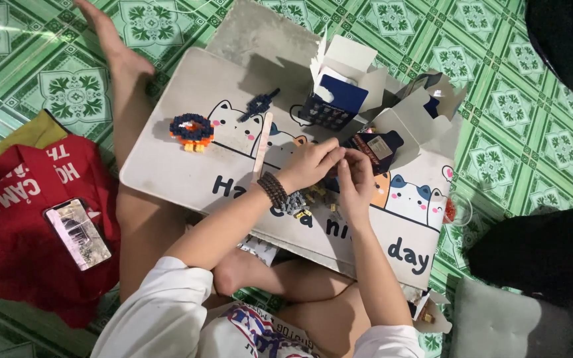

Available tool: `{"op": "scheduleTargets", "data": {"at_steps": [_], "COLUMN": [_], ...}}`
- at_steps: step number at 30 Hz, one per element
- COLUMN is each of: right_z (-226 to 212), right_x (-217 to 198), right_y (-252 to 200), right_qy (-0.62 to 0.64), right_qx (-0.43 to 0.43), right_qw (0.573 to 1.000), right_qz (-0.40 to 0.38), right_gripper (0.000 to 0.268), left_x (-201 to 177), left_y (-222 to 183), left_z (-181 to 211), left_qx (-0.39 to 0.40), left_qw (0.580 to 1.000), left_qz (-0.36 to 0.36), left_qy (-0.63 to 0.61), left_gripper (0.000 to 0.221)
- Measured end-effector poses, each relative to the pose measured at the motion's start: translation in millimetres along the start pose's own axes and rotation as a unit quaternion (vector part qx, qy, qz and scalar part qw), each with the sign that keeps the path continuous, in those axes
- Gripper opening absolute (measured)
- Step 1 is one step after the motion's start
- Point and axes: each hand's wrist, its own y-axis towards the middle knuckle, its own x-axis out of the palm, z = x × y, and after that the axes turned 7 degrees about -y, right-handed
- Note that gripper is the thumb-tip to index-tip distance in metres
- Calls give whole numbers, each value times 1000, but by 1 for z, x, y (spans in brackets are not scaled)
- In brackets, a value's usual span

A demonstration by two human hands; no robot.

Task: A person is unboxing and assembling a small toy figure on a low table while sitting on the floor.

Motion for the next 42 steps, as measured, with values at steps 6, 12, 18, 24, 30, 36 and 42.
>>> {"op": "scheduleTargets", "data": {"at_steps": [6, 12, 18, 24, 30, 36, 42], "right_z": [-14, -20, -11, -3, -3, -3, -69], "right_x": [-4, -8, -10, -15, -15, -17, 15], "right_y": [7, 10, 9, 9, 12, 11, -103], "right_qy": [12, -72, -131, -107, -71, -41, 63], "right_qx": [7, -44, -86, -60, -44, -16, 115], "right_qw": [998, 995, 987, 992, 996, 999, 968], "right_qz": [-64, -59, -43, -22, -11, -9, -216], "right_gripper": [32, 29, 29, 27, 22, 22, 30], "left_x": [-8, -10, -10, -9, -8, -1, -7], "left_y": [0, 2, 2, 1, 3, 5, 12], "left_z": [9, 22, 16, 20, 26, -2, -9], "left_qx": [-63, -111, -124, -24, 73, 81, -56], "left_qw": [994, 986, 981, 984, 994, 993, 963], "left_qz": [21, 11, 5, 72, 41, 85, 182], "left_qy": [-88, -127, -146, -161, -69, -26, -192], "left_gripper": [40, 40, 32, 26, 21, 11, 18]}}
